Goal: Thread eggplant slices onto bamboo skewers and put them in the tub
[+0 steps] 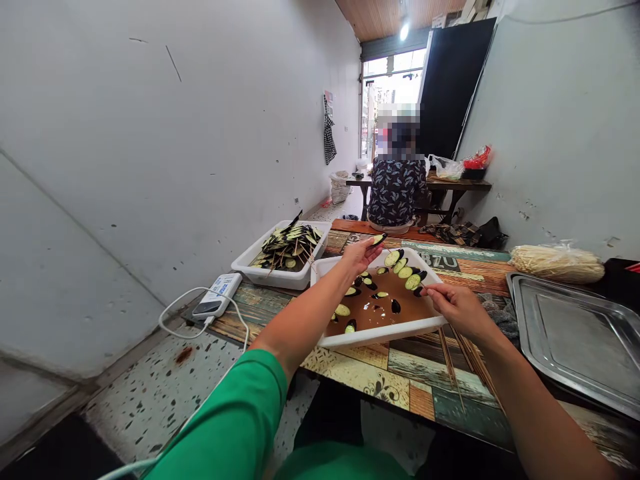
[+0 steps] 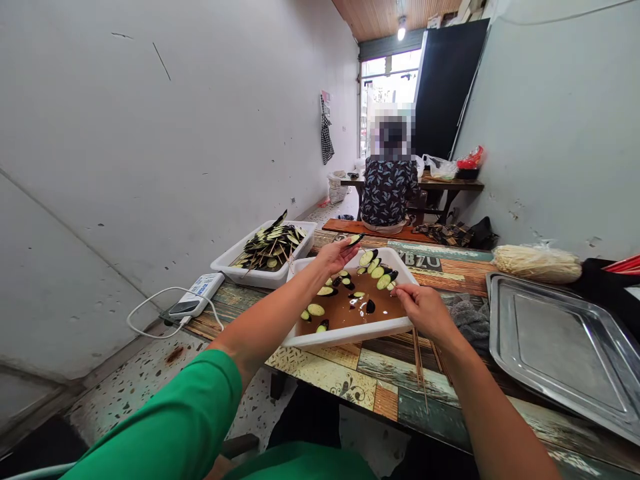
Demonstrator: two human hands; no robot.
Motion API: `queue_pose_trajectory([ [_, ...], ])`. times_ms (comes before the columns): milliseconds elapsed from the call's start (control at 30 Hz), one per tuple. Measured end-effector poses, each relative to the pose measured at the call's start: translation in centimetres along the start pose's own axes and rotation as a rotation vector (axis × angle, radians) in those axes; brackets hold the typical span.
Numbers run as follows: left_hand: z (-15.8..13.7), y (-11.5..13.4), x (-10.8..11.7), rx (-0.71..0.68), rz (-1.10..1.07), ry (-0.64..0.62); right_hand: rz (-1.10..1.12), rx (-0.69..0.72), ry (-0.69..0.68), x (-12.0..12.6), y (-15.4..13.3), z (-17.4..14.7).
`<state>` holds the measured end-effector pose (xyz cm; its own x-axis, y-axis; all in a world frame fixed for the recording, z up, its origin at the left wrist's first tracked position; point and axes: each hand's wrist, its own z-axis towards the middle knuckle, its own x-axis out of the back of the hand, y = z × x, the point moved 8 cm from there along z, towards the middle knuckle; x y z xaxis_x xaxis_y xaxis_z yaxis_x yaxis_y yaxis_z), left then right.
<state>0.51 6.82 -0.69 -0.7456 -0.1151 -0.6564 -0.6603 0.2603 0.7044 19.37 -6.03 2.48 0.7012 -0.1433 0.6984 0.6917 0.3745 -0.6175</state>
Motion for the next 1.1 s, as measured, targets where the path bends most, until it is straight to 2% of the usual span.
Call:
queue_pose_trajectory([
  [500,-0.2,0.6,-0.6,-0.101,0.023,-0.045,-0.031,-0.057,-0.097,-0.5,0.2,-0.1],
  [1100,-1.0,0.4,-1.5,-0.141,0.095,-0.099,0.018,-0.100,-0.112,-0.5,0.8,-0.1],
])
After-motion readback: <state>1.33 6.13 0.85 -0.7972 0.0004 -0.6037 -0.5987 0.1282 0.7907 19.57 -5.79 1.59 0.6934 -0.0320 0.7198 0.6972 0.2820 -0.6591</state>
